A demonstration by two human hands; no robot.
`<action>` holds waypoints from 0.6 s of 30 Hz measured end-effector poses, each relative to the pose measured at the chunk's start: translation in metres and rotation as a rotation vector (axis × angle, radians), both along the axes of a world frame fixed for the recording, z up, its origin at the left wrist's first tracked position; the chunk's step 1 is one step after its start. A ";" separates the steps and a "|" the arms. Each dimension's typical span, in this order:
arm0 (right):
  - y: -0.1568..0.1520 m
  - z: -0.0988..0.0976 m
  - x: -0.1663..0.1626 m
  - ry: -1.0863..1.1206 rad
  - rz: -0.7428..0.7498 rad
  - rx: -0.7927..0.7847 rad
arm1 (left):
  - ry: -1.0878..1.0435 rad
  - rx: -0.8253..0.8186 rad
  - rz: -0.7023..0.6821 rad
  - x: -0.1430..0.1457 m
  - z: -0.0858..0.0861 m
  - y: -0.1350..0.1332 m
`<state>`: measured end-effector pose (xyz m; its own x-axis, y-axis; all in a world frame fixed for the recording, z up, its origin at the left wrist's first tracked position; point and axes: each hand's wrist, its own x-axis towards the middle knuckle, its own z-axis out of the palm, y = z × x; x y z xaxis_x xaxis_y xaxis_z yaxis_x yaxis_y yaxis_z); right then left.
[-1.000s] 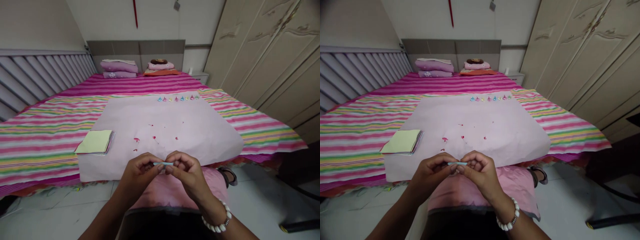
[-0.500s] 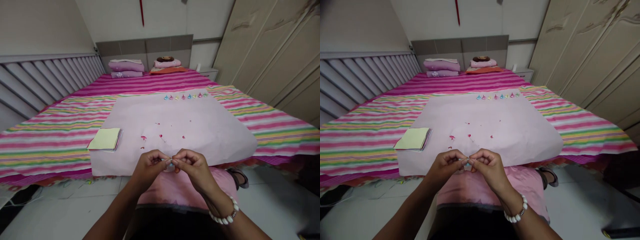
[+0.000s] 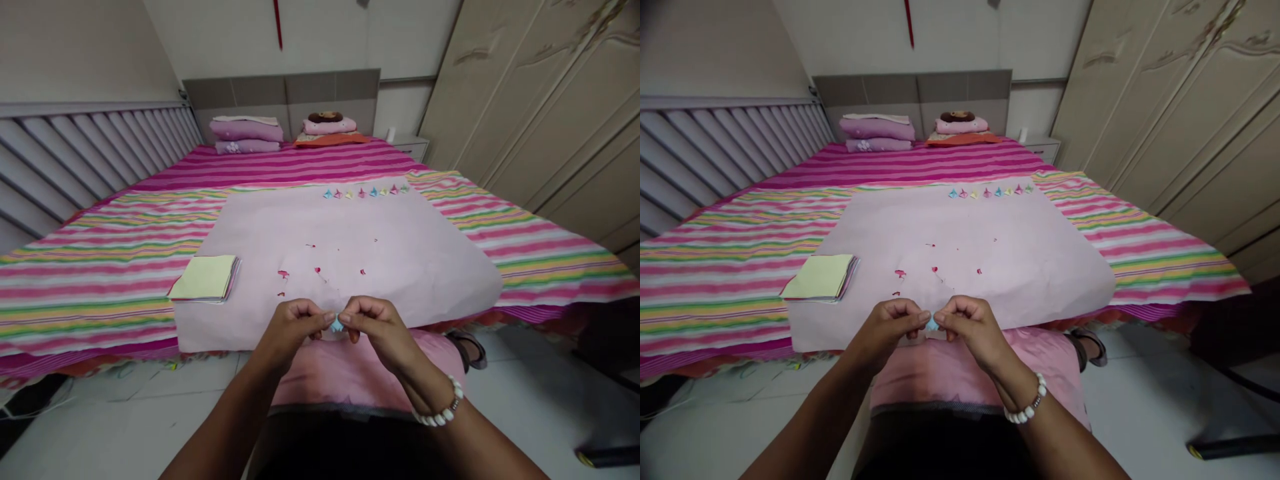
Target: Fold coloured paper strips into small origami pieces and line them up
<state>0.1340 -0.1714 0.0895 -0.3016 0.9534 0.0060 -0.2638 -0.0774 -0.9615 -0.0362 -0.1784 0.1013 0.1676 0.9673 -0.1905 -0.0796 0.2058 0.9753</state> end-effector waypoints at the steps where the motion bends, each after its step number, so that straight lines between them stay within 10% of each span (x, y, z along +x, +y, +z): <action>1: 0.000 -0.001 -0.001 0.019 0.001 -0.024 | -0.036 -0.010 -0.001 0.000 -0.002 0.001; 18: 0.056 -0.032 -0.021 0.200 -0.109 -0.295 | -0.102 -0.138 0.158 0.003 -0.042 0.048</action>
